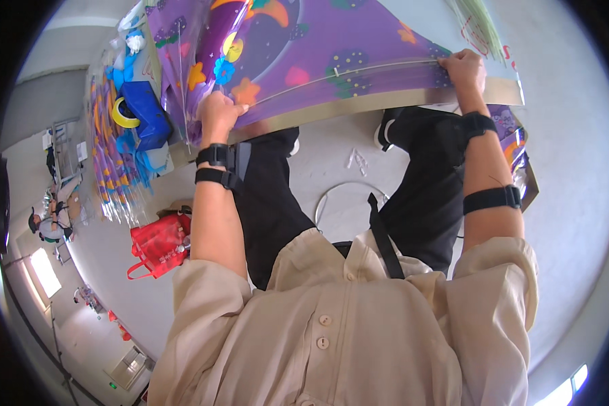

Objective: Assembling a kite by attaching structural rods to a plastic sail using adhesive tape.

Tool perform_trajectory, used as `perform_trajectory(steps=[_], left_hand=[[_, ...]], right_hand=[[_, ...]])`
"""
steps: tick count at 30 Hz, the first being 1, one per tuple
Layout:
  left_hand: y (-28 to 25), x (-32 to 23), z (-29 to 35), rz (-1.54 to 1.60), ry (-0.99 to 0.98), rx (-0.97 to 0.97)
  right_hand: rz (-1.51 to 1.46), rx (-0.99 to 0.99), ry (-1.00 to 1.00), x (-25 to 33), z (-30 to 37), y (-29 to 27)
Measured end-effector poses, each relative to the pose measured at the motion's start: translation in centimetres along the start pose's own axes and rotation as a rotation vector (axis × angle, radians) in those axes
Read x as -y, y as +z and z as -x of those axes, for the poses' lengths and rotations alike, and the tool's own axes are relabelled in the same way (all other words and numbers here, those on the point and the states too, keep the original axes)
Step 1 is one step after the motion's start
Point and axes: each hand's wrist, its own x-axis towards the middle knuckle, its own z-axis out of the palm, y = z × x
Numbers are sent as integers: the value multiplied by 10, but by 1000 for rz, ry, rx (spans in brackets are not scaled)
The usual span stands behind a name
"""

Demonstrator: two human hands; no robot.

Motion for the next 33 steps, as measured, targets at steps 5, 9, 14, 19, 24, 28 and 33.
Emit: perform_trajectory(steps=[5,9,14,19,24,28,33], left_hand=[[33,-39,49,139,629,-397],[79,-83,74,-26,777,-236],[67,-57,71,-103,684,-165],[34,-1,71,-271,333,-64],[22,21,69,-303,339,-247],[-19,50,56,224,350,-696],[-59,148,9,535,-117,-990]], right_hand=[[-40,-129,-816,57,88,20],[217,90,-1005,90,151,39],[179,157,-829,69,144,34],[300,-6,-601,25,102,21],[316,-17,-562,8,85,25],[230,-33,-631,-5,77,32],[149,35,-605,-9,65,26]])
